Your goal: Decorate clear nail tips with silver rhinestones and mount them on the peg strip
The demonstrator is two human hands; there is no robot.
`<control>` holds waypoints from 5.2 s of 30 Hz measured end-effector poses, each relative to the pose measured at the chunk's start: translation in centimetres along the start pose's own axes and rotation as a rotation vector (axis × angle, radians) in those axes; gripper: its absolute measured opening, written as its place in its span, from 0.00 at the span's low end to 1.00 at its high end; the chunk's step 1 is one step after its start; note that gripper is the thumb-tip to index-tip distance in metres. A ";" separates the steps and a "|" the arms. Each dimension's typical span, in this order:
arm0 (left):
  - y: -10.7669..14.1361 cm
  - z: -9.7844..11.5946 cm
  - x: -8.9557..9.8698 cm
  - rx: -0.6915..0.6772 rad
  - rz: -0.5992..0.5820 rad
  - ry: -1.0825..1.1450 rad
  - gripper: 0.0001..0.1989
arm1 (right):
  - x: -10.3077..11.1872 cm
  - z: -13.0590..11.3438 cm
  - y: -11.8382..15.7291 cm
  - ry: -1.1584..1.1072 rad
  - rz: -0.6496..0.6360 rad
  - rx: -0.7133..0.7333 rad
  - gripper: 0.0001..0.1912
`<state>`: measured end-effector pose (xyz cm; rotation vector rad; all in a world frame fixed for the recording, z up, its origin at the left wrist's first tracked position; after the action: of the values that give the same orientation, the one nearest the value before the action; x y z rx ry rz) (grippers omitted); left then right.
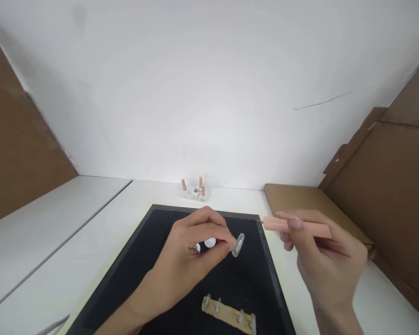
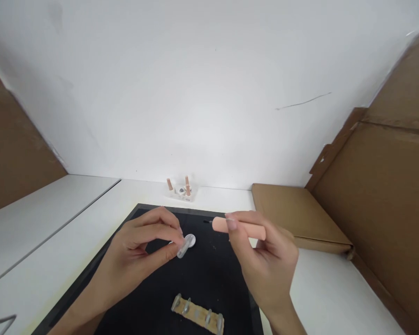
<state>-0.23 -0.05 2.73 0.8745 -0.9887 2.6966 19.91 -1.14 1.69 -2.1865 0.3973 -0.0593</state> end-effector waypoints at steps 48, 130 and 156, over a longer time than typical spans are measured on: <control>-0.1 -2.3 3.5 0.067 0.305 0.039 0.14 | -10.3 12.6 7.6 0.229 -1.070 -0.699 0.15; -1.3 -1.7 -0.7 0.325 -0.214 0.606 0.05 | -0.8 0.9 0.2 -0.448 -0.381 -0.318 0.08; -1.6 -2.3 -1.3 0.314 -0.214 0.593 0.05 | -0.9 -1.1 -0.8 -0.205 -0.448 0.020 0.18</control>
<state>0.29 2.76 1.44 0.1601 -0.3334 2.6936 19.07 -1.25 3.12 -2.1972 -0.2105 -0.0830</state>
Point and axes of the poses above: each hand's wrist, its own y-axis away from the middle knuckle, its own x-axis out of the back of the hand, z = x × y, the point moved 2 cm from there along -y, towards the middle knuckle, and after that the axes turned 15 degrees about -y, right-handed, at the moved point
